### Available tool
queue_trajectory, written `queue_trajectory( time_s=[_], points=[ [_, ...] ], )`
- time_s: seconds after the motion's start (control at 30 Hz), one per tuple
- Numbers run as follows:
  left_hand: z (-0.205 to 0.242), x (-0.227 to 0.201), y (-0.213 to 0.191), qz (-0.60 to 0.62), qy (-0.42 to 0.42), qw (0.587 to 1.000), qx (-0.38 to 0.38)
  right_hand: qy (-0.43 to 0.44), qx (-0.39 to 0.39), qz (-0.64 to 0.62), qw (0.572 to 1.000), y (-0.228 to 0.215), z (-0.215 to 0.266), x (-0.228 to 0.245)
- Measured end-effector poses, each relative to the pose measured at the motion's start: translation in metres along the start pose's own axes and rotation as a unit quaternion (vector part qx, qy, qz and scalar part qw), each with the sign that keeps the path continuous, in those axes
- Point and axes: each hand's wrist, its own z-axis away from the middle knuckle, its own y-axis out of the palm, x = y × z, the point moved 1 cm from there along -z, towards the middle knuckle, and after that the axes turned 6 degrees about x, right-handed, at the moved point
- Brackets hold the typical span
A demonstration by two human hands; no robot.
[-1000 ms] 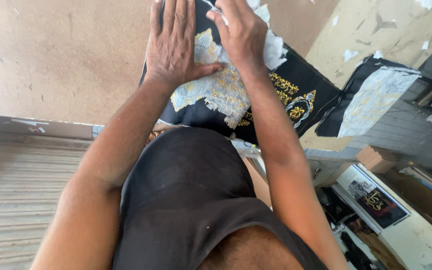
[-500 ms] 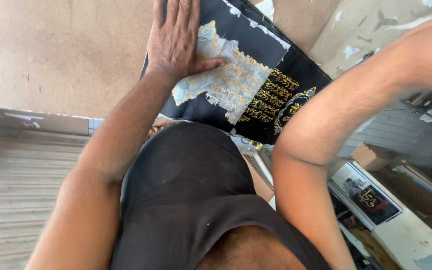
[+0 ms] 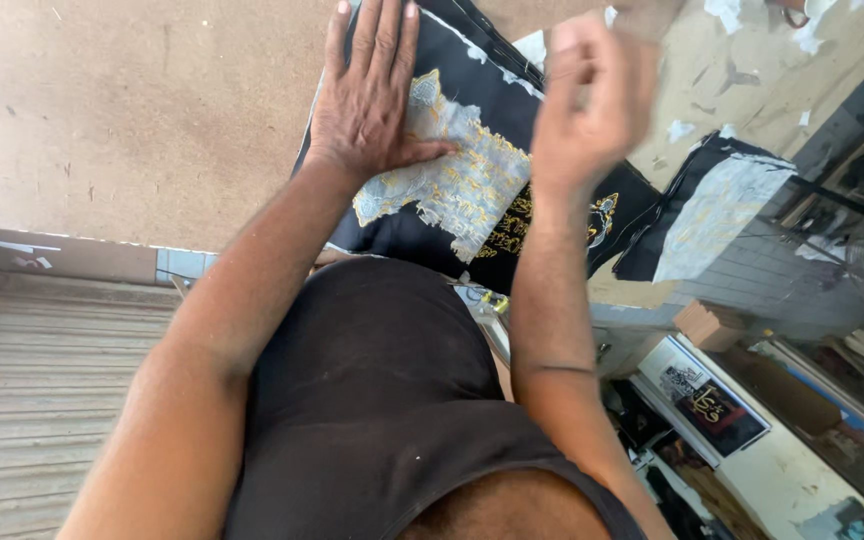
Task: The person peels a white transfer paper from a black fabric piece with gold patterns on a workbench. They repeatedly smooth and lift the paper to remove it, then flip the fabric to continue peeling the remaining sections.
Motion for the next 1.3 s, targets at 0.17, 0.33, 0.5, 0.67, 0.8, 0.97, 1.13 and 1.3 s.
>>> queue_trajectory(
  time_s=[0.17, 0.33, 0.5, 0.67, 0.8, 0.97, 1.13, 1.3],
  points=[
    [-0.001, 0.0, 0.015, -0.021, -0.002, 0.999, 0.039, -0.013, 0.169, 0.066, 0.983, 0.049, 0.066, -0.003],
    [0.0, 0.001, 0.017, 0.005, -0.011, 0.998, 0.064, 0.016, 0.206, 0.112, 0.972, 0.059, 0.08, -0.034],
    [-0.002, -0.003, 0.015, -0.022, 0.006, 0.999, 0.034, 0.016, 0.053, 0.218, 0.974, 0.057, 0.089, -0.068],
    [-0.001, -0.004, 0.007, -0.026, -0.004, 0.998, 0.065, 0.225, -0.252, 0.061, 0.939, 0.008, 0.077, -0.104],
    [0.001, -0.008, 0.003, 0.0, -0.005, 0.992, 0.126, 0.117, -0.147, 0.141, 0.972, 0.005, 0.078, -0.084],
    [0.004, -0.008, 0.0, -0.184, 0.105, 0.966, -0.147, 0.06, -0.041, 0.112, 0.991, 0.056, 0.082, -0.061],
    [0.002, -0.009, 0.002, -0.01, 0.011, 0.993, 0.114, 0.157, -0.121, 0.165, 0.966, 0.08, 0.07, -0.082],
    [-0.008, -0.013, 0.001, -0.02, -0.005, 0.996, 0.092, 0.113, -0.172, 0.079, 0.975, 0.073, 0.061, -0.073]
  ],
)
